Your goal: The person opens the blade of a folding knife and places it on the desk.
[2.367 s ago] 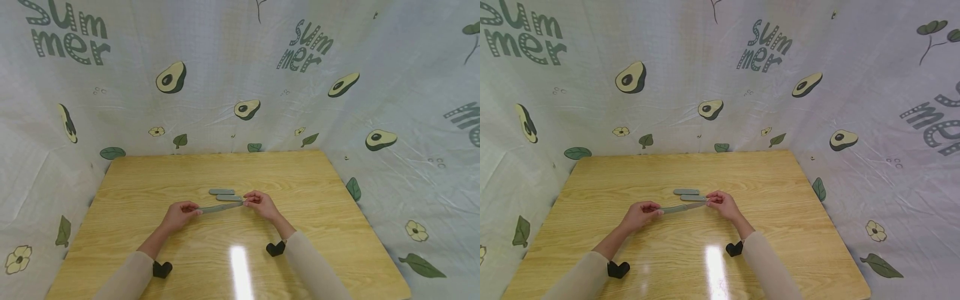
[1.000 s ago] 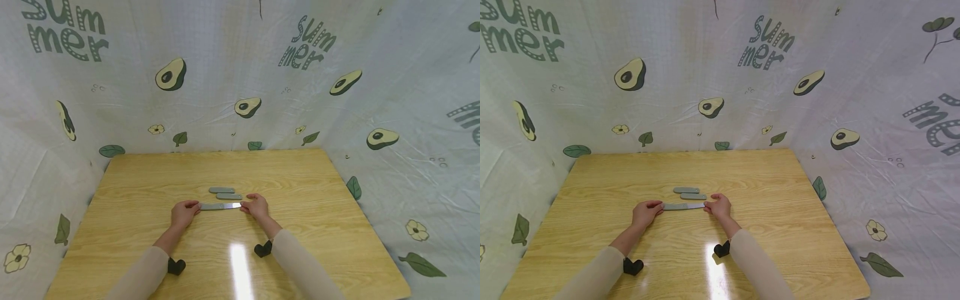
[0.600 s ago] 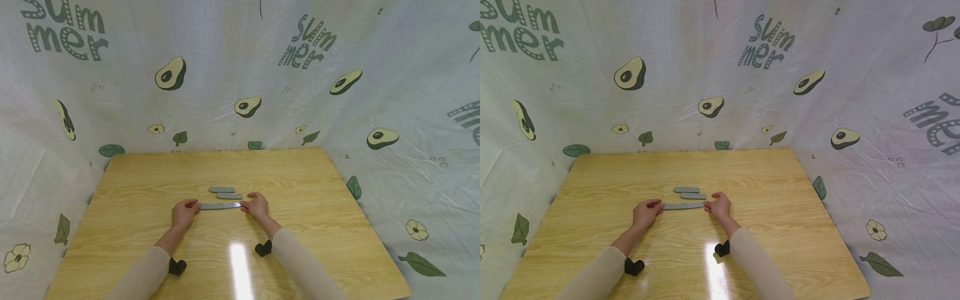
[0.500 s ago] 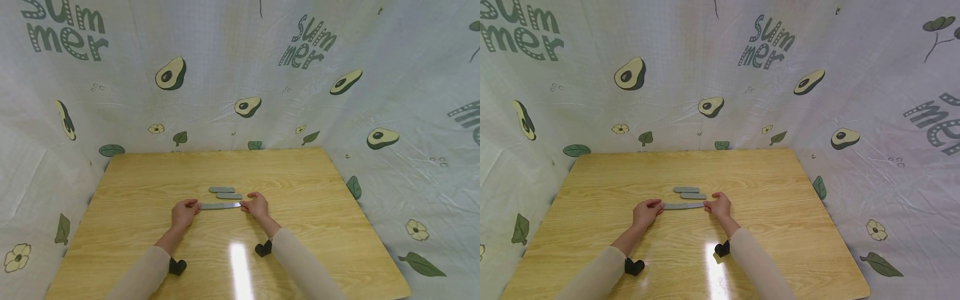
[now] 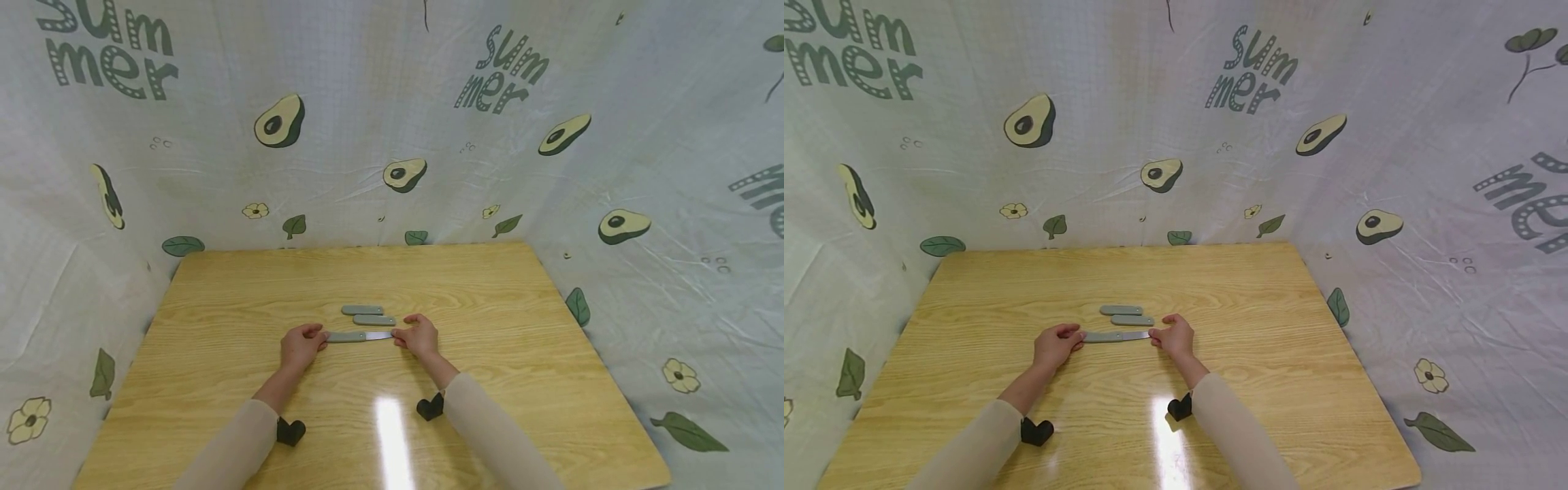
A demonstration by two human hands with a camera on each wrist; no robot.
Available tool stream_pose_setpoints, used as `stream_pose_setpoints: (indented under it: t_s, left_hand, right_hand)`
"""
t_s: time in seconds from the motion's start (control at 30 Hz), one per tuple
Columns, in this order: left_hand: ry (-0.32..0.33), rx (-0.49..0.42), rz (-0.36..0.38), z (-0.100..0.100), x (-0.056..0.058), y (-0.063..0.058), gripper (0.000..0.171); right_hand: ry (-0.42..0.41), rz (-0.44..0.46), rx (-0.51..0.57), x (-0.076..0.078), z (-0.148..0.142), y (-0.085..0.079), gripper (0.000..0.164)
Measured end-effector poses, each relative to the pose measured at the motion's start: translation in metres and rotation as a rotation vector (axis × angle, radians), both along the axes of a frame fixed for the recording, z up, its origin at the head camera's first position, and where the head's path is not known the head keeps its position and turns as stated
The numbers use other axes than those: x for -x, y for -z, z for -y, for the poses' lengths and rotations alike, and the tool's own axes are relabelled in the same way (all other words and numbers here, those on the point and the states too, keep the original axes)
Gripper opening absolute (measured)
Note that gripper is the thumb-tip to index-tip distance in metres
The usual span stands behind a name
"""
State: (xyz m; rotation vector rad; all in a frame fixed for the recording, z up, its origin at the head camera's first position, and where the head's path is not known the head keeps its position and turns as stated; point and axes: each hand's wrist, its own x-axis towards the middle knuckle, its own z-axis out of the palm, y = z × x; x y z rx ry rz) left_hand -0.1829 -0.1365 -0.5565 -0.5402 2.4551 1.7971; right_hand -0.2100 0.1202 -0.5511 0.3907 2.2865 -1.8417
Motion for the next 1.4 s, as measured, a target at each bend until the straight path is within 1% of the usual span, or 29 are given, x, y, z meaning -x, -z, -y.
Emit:
stream_pose_setpoints:
  t_s: [0.03, 0.17, 0.3, 0.4, 0.43, 0.5, 0.57, 0.63, 0.7, 0.8, 0.93, 1.03, 1.2, 1.4]
  left_hand:
    - [0.002, -0.006, 0.001, 0.000, 0.000, -0.001, 0.032]
    - [0.005, 0.016, 0.010, 0.003, 0.000, -0.002, 0.036]
    - [-0.005, 0.095, -0.004, 0.007, 0.000, -0.005, 0.041]
    - [-0.030, 0.169, -0.014, 0.010, -0.001, -0.006, 0.043]
    - [-0.037, 0.183, -0.016, 0.010, 0.000, -0.006, 0.044]
    - [-0.038, 0.182, -0.033, 0.010, 0.002, -0.006, 0.045]
    - [-0.014, 0.159, -0.068, 0.007, 0.005, -0.007, 0.047]
    - [0.024, 0.121, -0.106, 0.003, 0.009, -0.008, 0.050]
    - [0.068, 0.080, -0.134, -0.002, 0.013, -0.011, 0.052]
    - [0.116, 0.046, -0.123, -0.010, 0.015, -0.017, 0.053]
    - [0.181, 0.041, -0.083, -0.020, 0.017, -0.024, 0.049]
    - [0.223, 0.048, -0.057, -0.026, 0.018, -0.026, 0.046]
    - [0.237, 0.036, -0.008, -0.032, 0.022, -0.025, 0.044]
    - [0.261, 0.051, 0.020, -0.036, 0.025, -0.023, 0.043]
  right_hand:
    - [0.000, 0.001, 0.001, 0.000, 0.000, 0.000, 0.040]
    - [0.003, 0.016, 0.017, -0.001, 0.000, -0.001, 0.039]
    - [0.017, 0.021, 0.029, -0.001, 0.001, -0.002, 0.037]
    - [0.032, 0.009, 0.029, -0.001, 0.002, -0.001, 0.031]
    - [0.038, -0.001, 0.021, 0.000, 0.002, 0.000, 0.028]
    - [0.040, -0.037, -0.046, 0.000, 0.003, 0.000, 0.022]
    - [0.042, -0.082, -0.133, 0.001, 0.005, 0.000, 0.019]
    - [0.048, -0.126, -0.223, 0.003, 0.006, -0.002, 0.020]
    - [0.054, -0.149, -0.280, 0.003, 0.008, -0.005, 0.022]
    - [0.055, -0.141, -0.287, 0.004, 0.012, -0.008, 0.025]
    - [0.041, -0.136, -0.299, 0.005, 0.017, -0.010, 0.028]
    - [0.034, -0.156, -0.322, 0.004, 0.020, -0.011, 0.028]
    - [0.020, -0.170, -0.339, 0.002, 0.022, -0.014, 0.031]
    - [0.011, -0.159, -0.324, 0.001, 0.024, -0.013, 0.034]
